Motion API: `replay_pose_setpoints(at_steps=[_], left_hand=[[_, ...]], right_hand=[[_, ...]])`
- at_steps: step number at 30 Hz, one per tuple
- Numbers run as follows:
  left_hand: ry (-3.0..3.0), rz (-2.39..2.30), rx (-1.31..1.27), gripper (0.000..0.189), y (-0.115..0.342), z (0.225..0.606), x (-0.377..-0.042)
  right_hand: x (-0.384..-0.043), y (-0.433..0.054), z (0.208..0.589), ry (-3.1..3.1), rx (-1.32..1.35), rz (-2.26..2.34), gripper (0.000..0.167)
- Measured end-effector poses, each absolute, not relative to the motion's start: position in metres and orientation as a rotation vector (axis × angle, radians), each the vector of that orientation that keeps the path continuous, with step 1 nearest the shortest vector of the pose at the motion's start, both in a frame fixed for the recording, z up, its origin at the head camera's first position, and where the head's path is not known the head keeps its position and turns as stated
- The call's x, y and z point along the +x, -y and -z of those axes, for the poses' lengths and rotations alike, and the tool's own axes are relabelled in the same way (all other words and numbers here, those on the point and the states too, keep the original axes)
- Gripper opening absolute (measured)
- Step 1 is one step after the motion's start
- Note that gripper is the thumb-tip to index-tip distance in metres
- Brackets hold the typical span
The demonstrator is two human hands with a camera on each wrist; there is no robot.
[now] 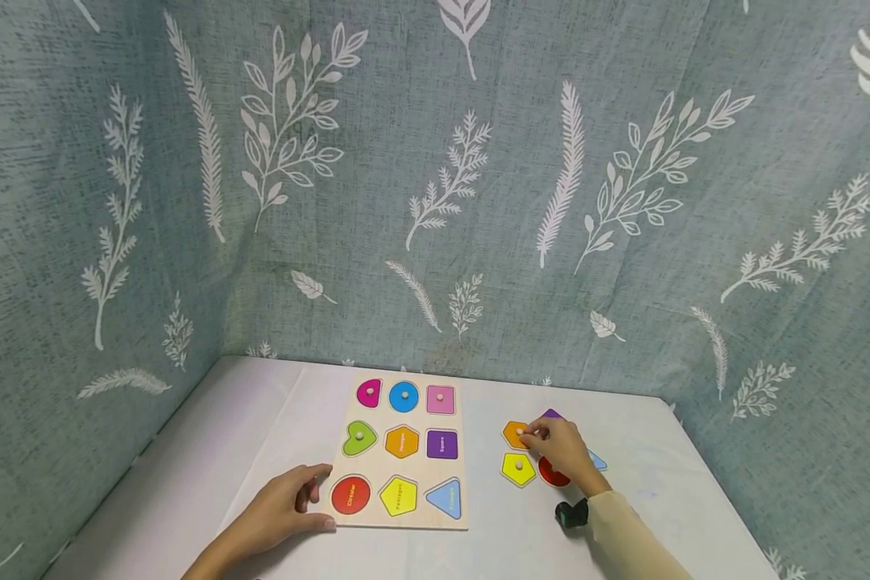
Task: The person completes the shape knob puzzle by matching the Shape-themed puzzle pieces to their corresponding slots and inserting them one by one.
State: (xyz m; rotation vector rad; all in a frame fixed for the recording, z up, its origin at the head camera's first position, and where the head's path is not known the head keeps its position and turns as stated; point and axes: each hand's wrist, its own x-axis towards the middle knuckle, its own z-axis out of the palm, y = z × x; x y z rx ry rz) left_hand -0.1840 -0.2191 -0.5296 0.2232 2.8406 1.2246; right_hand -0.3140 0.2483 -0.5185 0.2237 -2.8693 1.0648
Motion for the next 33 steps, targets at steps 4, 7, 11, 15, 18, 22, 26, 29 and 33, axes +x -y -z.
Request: replay_pose_setpoints(at_steps=[4, 7, 11, 15, 18, 22, 26, 29, 33], left_hand=[[-2.844, -1.22, 0.248, 0.086, 0.221, 0.529, -0.184], [-2.842, -1.229, 0.285, 0.085, 0.223, 0.531, -0.185], [-2.84, -1.226, 0.307, 0.086, 0.223, 0.533, -0.186], [-2.845, -1.217, 0.308, 0.085, 0.222, 0.534, -0.185], [-2.846, -1.224, 0.309, 0.085, 0.221, 0.533, -0.185], [-2.855, -1.225, 0.294, 0.086, 0.221, 0.532, -0.185], [-2.858, -1.214, 0.251, 0.086, 0.22, 0.532, -0.185], [-2.852, -1.21, 0.235, 0.086, 0.219, 0.532, -0.184], [-2.85, -1.214, 0.247, 0.086, 0.22, 0.531, -0.184]], right_hand=[[-0.316, -0.245, 0.519, 2.862, 0.2, -1.101, 0.018], [-0.317, -0.243, 0.52, 2.859, 0.175, -1.122, 0.019], [-0.317, -0.241, 0.521, 2.861, 0.175, -1.115, 0.018], [-0.316, -0.24, 0.522, 2.854, 0.167, -1.059, 0.017], [-0.317, -0.24, 0.523, 2.846, 0.155, -1.027, 0.016], [-0.319, -0.239, 0.522, 2.84, 0.169, -0.999, 0.015], [-0.321, -0.238, 0.52, 2.843, 0.163, -0.996, 0.016], [-0.322, -0.236, 0.519, 2.842, 0.146, -1.011, 0.017], [-0.321, -0.234, 0.518, 2.829, 0.162, -1.014, 0.017]])
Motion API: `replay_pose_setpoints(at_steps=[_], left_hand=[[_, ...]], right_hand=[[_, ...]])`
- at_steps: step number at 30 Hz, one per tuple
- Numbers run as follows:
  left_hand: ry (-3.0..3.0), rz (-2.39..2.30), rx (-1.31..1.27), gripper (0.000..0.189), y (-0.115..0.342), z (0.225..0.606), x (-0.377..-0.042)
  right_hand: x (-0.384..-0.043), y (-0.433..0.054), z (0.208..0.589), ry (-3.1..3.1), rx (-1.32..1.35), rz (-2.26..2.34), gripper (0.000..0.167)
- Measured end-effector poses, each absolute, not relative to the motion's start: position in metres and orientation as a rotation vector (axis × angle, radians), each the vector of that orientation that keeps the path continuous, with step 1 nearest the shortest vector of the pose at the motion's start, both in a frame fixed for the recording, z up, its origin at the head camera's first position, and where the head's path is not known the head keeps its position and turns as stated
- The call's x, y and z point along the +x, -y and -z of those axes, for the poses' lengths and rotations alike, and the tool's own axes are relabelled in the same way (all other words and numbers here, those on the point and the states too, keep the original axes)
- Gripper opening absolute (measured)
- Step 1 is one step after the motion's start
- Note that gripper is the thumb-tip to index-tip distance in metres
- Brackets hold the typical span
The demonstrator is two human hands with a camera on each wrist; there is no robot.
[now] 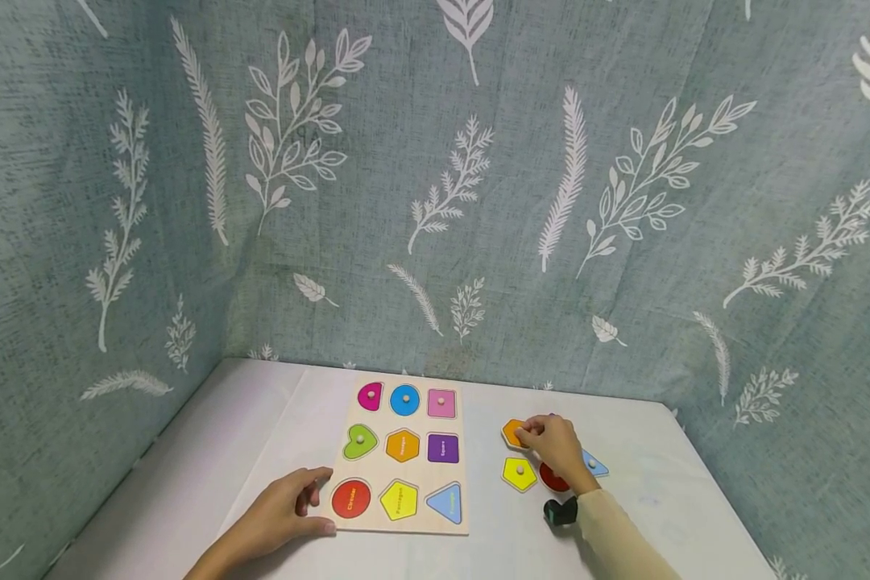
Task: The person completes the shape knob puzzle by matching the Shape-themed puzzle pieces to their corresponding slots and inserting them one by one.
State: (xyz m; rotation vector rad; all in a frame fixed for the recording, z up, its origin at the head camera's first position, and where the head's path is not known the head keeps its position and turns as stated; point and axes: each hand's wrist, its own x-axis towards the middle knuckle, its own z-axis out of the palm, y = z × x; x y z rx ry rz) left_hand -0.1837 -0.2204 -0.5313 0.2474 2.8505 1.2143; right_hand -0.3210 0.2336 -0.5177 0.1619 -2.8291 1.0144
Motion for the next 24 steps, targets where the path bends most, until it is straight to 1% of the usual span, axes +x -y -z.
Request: replay_pose_setpoints(at_steps=[5, 13, 19, 24], left_hand=[[-2.856, -1.204, 0.256, 0.086, 0.221, 0.531, -0.184], [-2.862, -1.194, 0.24, 0.085, 0.219, 0.531, -0.183], [-2.867, -1.211, 0.282, 0.084, 0.22, 0.53, -0.183], [-2.868, -1.205, 0.268, 0.083, 0.22, 0.53, -0.184]], right_hand=[[-0.316, -0.23, 0.513, 2.803, 0.221, -1.009, 0.018], [-0.312, -0.22, 0.511, 2.807, 0.292, -0.985, 0.012], [-0.311, -0.211, 0.507, 2.815, 0.316, -1.006, 0.014], [-0.309, -0.202, 0.503, 2.829, 0.291, -1.046, 0.016]])
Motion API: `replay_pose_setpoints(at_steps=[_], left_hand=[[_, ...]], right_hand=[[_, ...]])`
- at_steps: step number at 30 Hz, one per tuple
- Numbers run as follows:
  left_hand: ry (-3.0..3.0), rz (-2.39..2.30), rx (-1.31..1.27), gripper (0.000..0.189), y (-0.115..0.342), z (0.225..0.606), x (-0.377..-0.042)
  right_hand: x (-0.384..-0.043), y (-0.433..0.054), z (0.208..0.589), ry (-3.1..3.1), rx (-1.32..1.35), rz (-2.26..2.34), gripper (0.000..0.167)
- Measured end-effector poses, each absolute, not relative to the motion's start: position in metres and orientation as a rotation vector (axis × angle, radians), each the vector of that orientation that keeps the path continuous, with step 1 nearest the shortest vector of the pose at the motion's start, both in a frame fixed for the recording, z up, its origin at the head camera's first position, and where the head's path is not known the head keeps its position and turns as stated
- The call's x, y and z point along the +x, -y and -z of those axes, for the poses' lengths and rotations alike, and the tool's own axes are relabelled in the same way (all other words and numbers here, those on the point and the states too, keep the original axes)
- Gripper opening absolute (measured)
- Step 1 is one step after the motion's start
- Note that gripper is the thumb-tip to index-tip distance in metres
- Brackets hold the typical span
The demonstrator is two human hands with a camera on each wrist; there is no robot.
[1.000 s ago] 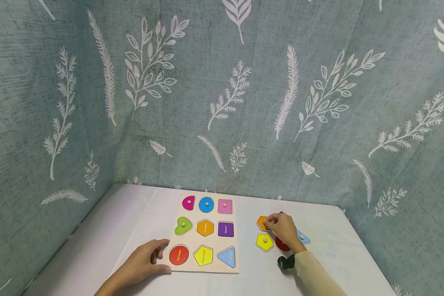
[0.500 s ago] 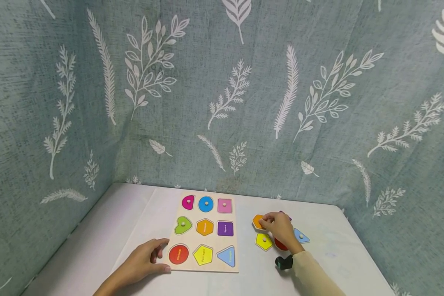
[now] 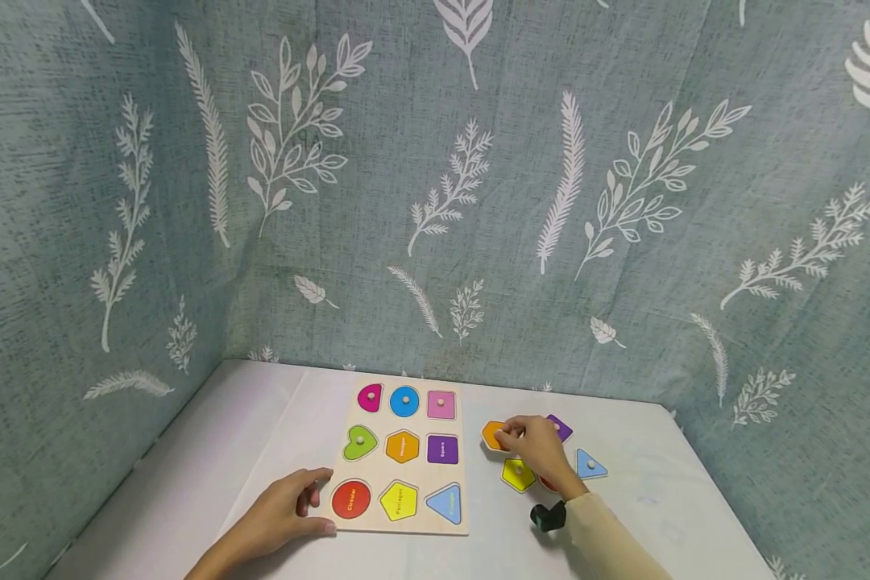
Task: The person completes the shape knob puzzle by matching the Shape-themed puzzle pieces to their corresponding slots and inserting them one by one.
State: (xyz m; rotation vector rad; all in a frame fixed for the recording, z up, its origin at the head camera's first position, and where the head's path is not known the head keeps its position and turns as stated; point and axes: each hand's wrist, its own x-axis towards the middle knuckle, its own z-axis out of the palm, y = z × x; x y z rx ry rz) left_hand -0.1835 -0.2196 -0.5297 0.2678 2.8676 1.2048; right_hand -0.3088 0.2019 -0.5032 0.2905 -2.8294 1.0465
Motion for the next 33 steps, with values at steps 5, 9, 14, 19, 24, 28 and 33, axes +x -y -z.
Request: replay_pose_setpoints(at_steps=[5, 9, 14, 19, 24, 28, 33], left_hand=[[-2.859, -1.193, 0.187, 0.084, 0.217, 0.529, -0.183], [-2.858, -1.202, 0.195, 0.084, 0.217, 0.53, -0.183], [-2.866, -1.206, 0.231, 0.084, 0.219, 0.531, -0.183], [-2.864, -1.214, 0.242, 0.085, 0.22, 0.532, -0.183], [-2.856, -1.228, 0.275, 0.085, 0.22, 0.533, -0.182], [-2.858, -1.232, 0.287, 0.086, 0.221, 0.533, -0.183], [-2.862, -1.227, 0.28, 0.086, 0.22, 0.532, -0.183]], right_hand=[[-0.306, -0.194, 0.502, 2.804, 0.312, -1.105, 0.014], [-0.306, -0.189, 0.502, 2.787, 0.368, -1.083, 0.013], [-0.307, -0.183, 0.501, 2.765, 0.434, -1.071, 0.013], [-0.307, -0.174, 0.499, 2.756, 0.478, -1.081, 0.013], [-0.307, -0.166, 0.498, 2.737, 0.538, -1.092, 0.013], [-0.306, -0.157, 0.497, 2.727, 0.564, -1.114, 0.012], [-0.305, -0.146, 0.496, 2.717, 0.587, -1.112, 0.013]])
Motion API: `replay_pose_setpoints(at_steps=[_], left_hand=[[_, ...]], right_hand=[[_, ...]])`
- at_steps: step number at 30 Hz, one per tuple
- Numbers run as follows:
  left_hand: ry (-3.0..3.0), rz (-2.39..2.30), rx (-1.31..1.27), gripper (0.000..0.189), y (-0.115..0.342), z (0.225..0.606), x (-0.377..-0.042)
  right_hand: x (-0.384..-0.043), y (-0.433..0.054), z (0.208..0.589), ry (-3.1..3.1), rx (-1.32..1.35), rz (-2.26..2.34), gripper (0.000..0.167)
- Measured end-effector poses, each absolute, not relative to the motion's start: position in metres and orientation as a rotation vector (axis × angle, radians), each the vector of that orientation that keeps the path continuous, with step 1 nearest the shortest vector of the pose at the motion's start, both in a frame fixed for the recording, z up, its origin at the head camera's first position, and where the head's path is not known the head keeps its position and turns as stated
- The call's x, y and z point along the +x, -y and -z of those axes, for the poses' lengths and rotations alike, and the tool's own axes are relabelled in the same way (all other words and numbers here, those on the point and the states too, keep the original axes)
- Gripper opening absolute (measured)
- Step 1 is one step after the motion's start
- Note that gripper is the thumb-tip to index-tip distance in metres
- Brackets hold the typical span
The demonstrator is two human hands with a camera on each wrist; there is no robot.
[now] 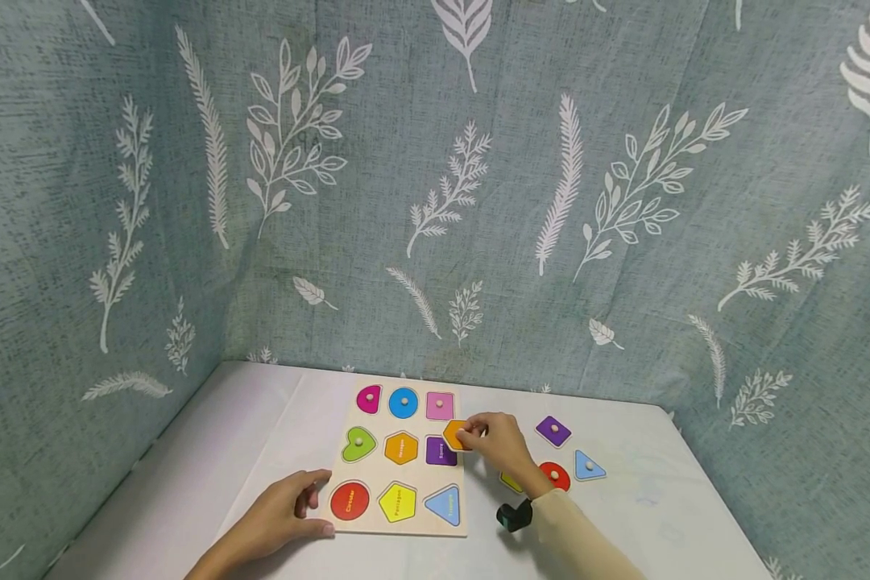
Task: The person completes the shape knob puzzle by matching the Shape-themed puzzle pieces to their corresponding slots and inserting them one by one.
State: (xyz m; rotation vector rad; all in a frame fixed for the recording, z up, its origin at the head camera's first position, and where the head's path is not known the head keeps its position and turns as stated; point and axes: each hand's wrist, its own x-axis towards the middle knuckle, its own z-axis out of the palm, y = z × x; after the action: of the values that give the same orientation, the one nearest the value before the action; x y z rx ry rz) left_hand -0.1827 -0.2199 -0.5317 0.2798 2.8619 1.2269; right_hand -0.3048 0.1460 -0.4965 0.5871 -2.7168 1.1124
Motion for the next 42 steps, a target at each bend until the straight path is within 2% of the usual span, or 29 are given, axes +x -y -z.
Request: replay_pose_setpoints(at_steps=[24, 42], left_hand=[[-2.869, -1.221, 0.291, 0.085, 0.221, 0.531, -0.181], [-2.875, -1.22, 0.333, 0.085, 0.223, 0.533, -0.182]], right_hand=[[-0.302, -0.095, 0.505, 2.707, 0.699, -1.18, 0.013], [-0.303, -0.06, 0.519, 2.734, 0.679, -1.173, 0.016]])
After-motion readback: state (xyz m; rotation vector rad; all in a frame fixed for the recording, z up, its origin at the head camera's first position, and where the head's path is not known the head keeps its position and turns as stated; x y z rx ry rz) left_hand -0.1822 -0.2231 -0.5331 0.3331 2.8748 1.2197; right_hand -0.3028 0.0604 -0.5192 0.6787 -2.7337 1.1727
